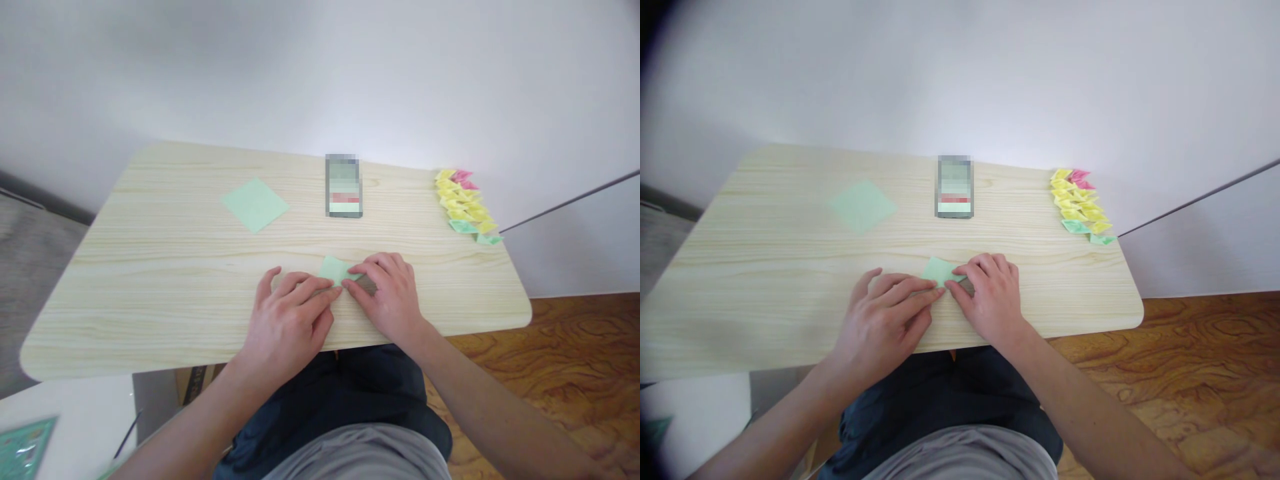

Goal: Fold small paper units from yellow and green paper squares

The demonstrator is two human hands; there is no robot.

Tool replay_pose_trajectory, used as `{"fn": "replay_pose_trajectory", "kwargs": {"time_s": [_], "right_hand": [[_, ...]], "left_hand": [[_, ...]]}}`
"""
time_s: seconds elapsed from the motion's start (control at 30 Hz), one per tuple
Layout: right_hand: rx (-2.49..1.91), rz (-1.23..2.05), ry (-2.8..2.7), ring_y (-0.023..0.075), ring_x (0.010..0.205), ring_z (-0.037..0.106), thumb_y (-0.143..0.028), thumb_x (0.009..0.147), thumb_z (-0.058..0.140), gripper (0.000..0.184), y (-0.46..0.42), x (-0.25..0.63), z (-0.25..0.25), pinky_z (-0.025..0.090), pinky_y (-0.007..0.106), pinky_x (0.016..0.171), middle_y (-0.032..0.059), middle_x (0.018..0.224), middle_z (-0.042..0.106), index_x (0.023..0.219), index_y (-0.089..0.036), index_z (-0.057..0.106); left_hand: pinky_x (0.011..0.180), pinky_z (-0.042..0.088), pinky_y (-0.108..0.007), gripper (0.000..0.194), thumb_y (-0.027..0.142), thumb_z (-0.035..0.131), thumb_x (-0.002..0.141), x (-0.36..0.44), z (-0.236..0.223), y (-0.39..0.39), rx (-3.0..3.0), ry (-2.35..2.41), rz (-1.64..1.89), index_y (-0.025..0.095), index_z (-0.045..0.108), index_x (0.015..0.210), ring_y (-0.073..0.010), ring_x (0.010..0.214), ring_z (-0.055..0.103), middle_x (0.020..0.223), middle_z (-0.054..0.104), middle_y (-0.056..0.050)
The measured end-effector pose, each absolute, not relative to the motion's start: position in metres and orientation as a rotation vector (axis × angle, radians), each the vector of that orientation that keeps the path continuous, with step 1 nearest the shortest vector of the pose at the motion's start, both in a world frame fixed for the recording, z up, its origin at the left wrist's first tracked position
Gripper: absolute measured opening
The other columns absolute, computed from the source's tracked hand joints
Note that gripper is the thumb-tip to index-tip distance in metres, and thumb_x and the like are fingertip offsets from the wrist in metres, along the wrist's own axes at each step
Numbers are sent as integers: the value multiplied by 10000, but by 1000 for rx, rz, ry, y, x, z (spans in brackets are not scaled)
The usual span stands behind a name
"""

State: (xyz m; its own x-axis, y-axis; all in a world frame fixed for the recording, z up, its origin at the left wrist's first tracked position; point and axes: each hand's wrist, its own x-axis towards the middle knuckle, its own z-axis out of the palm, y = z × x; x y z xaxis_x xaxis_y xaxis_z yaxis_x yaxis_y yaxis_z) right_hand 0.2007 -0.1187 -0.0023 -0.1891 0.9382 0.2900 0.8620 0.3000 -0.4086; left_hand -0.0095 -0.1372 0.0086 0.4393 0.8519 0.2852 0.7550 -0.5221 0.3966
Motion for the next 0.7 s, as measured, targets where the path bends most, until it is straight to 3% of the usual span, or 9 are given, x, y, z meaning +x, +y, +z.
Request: {"fn": "replay_pose_trajectory", "kwargs": {"time_s": [0.3, 0.5, 0.7], "right_hand": [[-1510, 361, -2049, 238, 998, 593, -323, 935, 714, 103, -111, 215, -5, 446, 434, 914, 32, 1016, 679, 1016, -312, 778], [-1445, 432, -2058, 231, 966, 605, -174, 936, 673, 198, -104, 225, -7, 472, 425, 883, 31, 992, 688, 1011, -314, 791], [-1477, 300, -2052, 245, 974, 588, -181, 940, 652, 198, -111, 218, -7, 467, 434, 882, 55, 982, 655, 1018, -298, 791]], "left_hand": [[1135, 309, -586, 300, 219, 594, 958, -9, 5, -138, 2475, 1413, 671, 348, 737, 1188, -264, 1127, 615, 1230, 739, 8], [1086, 369, -558, 289, 219, 597, 955, -10, 4, -137, 2479, 1402, 693, 333, 748, 1174, -267, 1115, 607, 1216, 739, -6], [1076, 389, -547, 296, 215, 603, 951, -10, 4, -138, 2499, 1385, 706, 327, 747, 1184, -270, 1117, 597, 1207, 736, -18]]}}
